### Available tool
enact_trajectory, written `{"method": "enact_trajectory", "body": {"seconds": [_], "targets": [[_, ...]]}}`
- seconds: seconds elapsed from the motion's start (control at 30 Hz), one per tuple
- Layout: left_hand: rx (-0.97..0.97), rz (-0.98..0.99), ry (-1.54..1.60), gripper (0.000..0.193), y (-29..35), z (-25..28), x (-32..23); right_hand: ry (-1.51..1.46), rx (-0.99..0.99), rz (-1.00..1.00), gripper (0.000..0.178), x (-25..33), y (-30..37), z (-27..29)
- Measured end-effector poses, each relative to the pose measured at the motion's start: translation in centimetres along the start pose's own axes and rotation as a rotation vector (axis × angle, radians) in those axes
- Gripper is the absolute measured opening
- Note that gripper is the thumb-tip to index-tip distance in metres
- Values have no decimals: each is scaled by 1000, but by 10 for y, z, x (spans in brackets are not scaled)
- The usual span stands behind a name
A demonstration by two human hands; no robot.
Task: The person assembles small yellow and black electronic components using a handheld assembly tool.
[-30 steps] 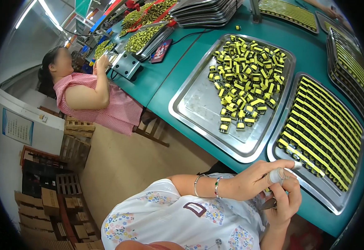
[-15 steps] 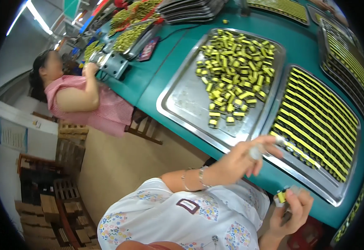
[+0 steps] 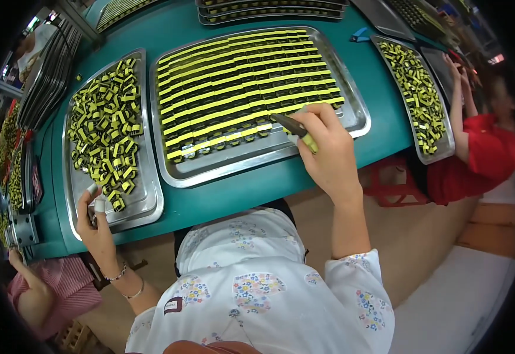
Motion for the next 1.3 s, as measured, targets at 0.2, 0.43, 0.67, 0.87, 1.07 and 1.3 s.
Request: {"method": "enact_trajectory", "body": {"seconds": [0.2, 0.43, 0.67, 0.87, 1.07, 1.3], "targets": [[-36, -7, 35, 28, 6, 4, -5, 51, 123, 22, 34, -1, -11, -26], [-115, -48, 54, 30, 1, 16, 3, 185, 117, 160, 40, -2, -4, -29], [-83, 32, -12, 34, 13, 40, 11, 123, 200, 135, 36, -42, 1, -28], [146, -225, 27, 31, 3, 32, 0, 262, 153, 275, 43, 9, -16, 2], [331, -396, -83, 37, 4, 24, 1, -593, 223, 136, 45, 75, -11, -44], [432, -597, -247, 25, -7, 20, -6, -986, 360, 110, 57, 142, 24, -122]]}}
Point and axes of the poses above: each hand's wrist, its own y-axis away from the middle knuckle, its own z-axis out of the back of the hand, x = y × z, the point moved 6 cm from there along -y, towards the middle knuckle, and after that the axes turned 7 degrees about z, right-handed, at the moved point
